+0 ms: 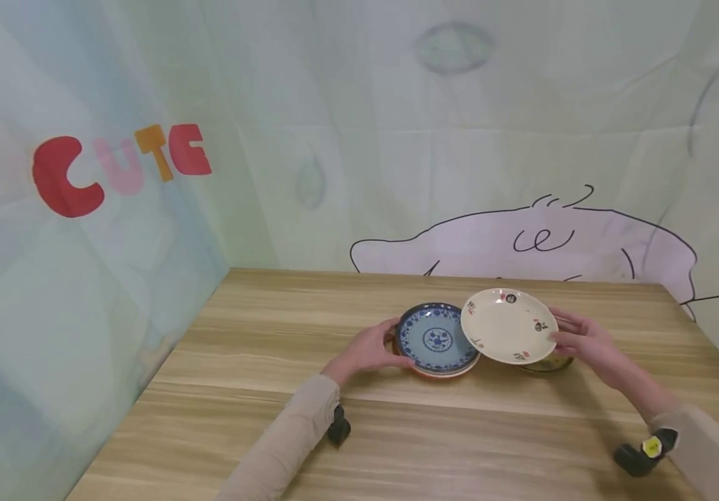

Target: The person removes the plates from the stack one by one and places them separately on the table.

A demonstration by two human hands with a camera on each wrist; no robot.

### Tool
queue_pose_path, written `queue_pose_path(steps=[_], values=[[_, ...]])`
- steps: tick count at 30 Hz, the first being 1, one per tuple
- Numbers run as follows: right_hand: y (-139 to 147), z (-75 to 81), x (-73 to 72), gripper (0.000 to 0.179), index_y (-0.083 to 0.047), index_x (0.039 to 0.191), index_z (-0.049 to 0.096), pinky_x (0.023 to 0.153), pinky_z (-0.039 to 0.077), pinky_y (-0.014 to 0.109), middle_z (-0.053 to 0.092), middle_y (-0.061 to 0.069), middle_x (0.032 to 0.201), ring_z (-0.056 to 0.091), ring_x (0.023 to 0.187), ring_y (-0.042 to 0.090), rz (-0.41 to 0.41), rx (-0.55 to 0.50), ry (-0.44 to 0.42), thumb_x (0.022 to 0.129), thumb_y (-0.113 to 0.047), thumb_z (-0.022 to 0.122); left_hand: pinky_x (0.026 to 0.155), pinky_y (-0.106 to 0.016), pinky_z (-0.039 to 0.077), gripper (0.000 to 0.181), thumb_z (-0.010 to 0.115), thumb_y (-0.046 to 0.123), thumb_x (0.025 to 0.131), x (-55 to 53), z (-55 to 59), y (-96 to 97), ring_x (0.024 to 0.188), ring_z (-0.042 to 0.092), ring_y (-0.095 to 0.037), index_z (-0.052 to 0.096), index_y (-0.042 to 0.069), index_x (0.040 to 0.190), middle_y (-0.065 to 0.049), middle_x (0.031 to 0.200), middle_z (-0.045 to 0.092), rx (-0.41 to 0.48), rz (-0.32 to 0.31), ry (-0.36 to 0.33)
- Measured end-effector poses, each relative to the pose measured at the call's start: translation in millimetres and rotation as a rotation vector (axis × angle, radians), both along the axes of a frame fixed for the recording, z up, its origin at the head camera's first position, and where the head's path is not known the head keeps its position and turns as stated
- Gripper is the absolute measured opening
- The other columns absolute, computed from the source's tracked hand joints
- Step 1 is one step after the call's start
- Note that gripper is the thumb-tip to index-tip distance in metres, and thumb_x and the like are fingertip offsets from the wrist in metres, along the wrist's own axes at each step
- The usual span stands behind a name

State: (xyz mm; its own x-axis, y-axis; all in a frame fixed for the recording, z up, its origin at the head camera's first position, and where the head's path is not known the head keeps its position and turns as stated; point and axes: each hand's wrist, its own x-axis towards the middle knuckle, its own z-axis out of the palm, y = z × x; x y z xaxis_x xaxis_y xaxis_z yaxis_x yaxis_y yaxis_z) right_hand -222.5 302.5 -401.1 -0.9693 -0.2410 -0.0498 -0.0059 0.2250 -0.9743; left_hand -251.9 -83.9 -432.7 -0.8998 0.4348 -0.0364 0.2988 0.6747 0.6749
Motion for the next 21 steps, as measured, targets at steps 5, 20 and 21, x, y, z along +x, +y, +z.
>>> queue_pose_path(steps=[5,20,21], values=[[16.6,1.6,4.1,0.070,0.014,0.138,0.007,0.076,0.052,0.020,0.032,0.032,0.136,0.057,0.089,-0.004,-0.016,0.002,-0.014,0.091,-0.009,0.053,0.103,-0.038,0.034,0.096,0.076,0.049,0.065,0.0,-0.2,0.9,0.119,0.048,-0.021,0.031,0.009,0.141,-0.009,0.134,0.047,0.001,0.009,-0.012],[62.1,-1.2,17.9,0.074,0.013,0.139,0.004,0.072,0.054,0.021,0.054,-0.025,0.100,0.060,0.084,-0.001,-0.093,-0.087,-0.037,0.090,-0.007,0.055,0.104,-0.042,0.033,0.096,0.076,0.050,0.064,1.0,0.3,0.5,0.121,0.046,-0.022,0.032,0.010,0.140,-0.008,0.135,0.046,0.010,0.022,-0.032],[64.7,-2.7,18.7,0.072,0.012,0.140,0.006,0.071,0.054,0.021,0.054,-0.025,0.099,0.061,0.084,-0.001,-0.095,-0.114,-0.032,0.090,-0.007,0.055,0.104,-0.042,0.033,0.096,0.076,0.050,0.064,0.7,0.0,0.5,0.121,0.046,-0.022,0.032,0.010,0.140,-0.008,0.135,0.046,0.009,0.022,-0.031]])
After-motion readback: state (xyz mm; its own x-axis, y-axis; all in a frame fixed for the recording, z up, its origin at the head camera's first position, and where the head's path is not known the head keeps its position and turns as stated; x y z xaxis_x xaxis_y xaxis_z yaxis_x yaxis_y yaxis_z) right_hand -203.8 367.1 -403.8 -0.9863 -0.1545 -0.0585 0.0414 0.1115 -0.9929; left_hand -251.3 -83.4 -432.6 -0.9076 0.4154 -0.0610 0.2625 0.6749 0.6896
